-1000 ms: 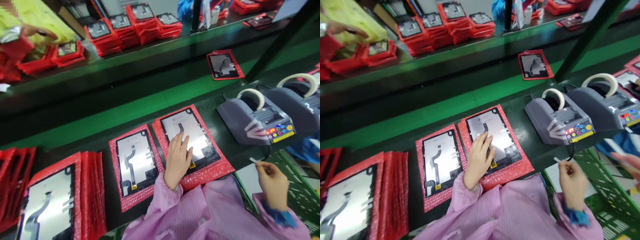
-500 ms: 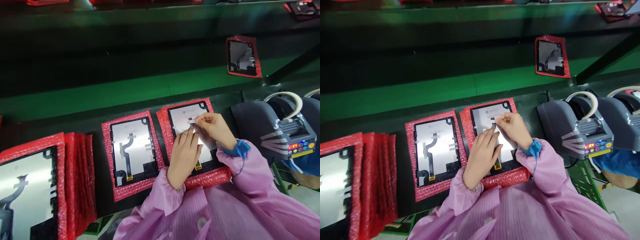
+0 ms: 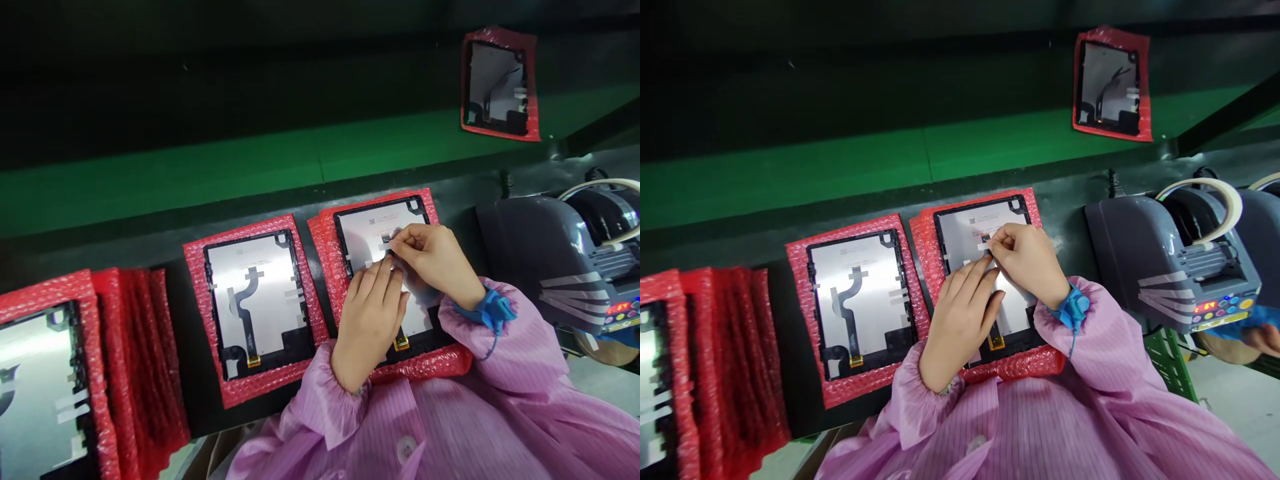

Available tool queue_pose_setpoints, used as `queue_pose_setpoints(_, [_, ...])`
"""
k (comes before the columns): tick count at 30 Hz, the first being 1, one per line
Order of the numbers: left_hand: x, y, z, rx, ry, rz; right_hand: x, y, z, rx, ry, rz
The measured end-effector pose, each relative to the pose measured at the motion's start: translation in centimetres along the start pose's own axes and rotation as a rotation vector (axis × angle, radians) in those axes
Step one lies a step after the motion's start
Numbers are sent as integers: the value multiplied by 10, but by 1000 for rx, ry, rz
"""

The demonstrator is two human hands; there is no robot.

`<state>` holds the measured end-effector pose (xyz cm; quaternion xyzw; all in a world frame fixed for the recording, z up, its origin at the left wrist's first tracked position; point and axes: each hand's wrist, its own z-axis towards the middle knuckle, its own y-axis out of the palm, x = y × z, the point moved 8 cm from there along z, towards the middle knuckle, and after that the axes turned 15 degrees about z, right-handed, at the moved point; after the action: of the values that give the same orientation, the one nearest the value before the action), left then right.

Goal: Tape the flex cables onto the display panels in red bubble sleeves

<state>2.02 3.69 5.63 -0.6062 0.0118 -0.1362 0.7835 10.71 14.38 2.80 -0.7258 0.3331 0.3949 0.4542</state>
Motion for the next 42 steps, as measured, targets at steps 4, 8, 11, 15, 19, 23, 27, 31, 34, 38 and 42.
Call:
queue_pose_setpoints(4, [0,0,0,-1,-2,9,-4,0,-1,10,-11,-67])
queue_pose_setpoints(8, [1,2,1,-6,-2,18,-6,0,-2,19,-3,-108])
queue_pose_setpoints(11, [1,6,1,-41,-13,31,-8,1,-2,26,1,-130])
queue_pose_setpoints(15, [0,10,2,-94,-28,58,-10,3,-3,21,5,-193])
queue_pose_setpoints(19, [1,10,3,-110,-25,69,-16,8,-5,19,-22,-373])
queue_pose_setpoints(23, [2,11,5,-127,-41,35,-22,1,-3,64,-32,-603])
queue_pose_setpoints(27, [-2,7,4,-116,-41,-72,-19,-37,-11,239,-57,-669])
queue_pose_setpoints(31, [-35,-9,-12,123,-331,-197,10,-71,-37,278,-58,-419])
queue_pose_setpoints(34, [-62,-4,-38,180,-668,-202,35,-66,-56,136,-25,-218])
queue_pose_setpoints(38, [-76,19,-55,90,-829,-346,27,-59,-72,207,-188,-212])
queue_pose_setpoints(42, [-86,30,-62,113,-904,-580,13,-53,-83,256,-306,-139])
